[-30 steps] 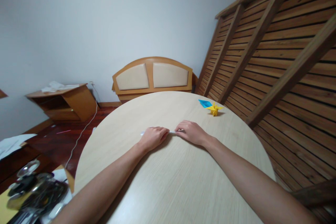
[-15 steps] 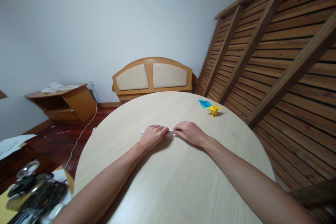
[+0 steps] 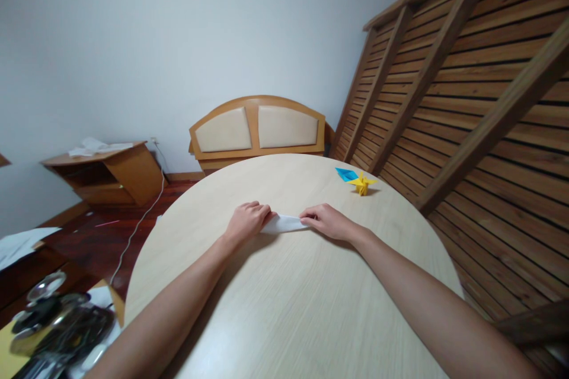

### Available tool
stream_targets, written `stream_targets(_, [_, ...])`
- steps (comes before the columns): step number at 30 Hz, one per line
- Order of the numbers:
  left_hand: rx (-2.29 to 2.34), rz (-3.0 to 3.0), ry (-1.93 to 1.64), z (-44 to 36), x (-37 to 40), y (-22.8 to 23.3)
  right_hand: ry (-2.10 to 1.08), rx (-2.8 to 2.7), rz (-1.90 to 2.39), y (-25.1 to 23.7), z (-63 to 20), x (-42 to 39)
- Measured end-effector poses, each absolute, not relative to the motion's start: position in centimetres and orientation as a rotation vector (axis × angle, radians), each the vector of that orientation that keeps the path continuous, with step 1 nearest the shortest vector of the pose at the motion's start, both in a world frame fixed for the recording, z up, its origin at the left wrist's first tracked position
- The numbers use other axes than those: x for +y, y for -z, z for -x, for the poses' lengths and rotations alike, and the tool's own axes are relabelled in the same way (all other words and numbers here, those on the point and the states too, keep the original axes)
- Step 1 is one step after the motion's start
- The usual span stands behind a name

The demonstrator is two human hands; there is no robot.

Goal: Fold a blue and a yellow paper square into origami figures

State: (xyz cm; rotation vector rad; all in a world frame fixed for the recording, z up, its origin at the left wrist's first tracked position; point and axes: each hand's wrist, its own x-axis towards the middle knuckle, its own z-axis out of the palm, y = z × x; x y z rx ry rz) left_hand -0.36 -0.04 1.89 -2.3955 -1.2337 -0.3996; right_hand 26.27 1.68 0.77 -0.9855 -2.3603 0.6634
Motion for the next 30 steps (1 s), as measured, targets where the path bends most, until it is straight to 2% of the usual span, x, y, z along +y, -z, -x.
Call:
stream_targets(15, [-1.581, 2.162, 0.447, 2.5, 0.9, -1.8, -0.774, -2.337, 1.043, -0.2, -26.9, 2.1])
stream_targets(21, [-1.313, 2.204, 0.694, 1.5, 0.2, -1.5, -0.712, -2.331, 1.084, 0.0, -26.8, 2.4])
stream_targets(30, [-1.088, 2.652, 0.558, -2.4, -1.0, 0.5, -0.688, -2.349, 1.051, -0.2, -25.8, 1.6])
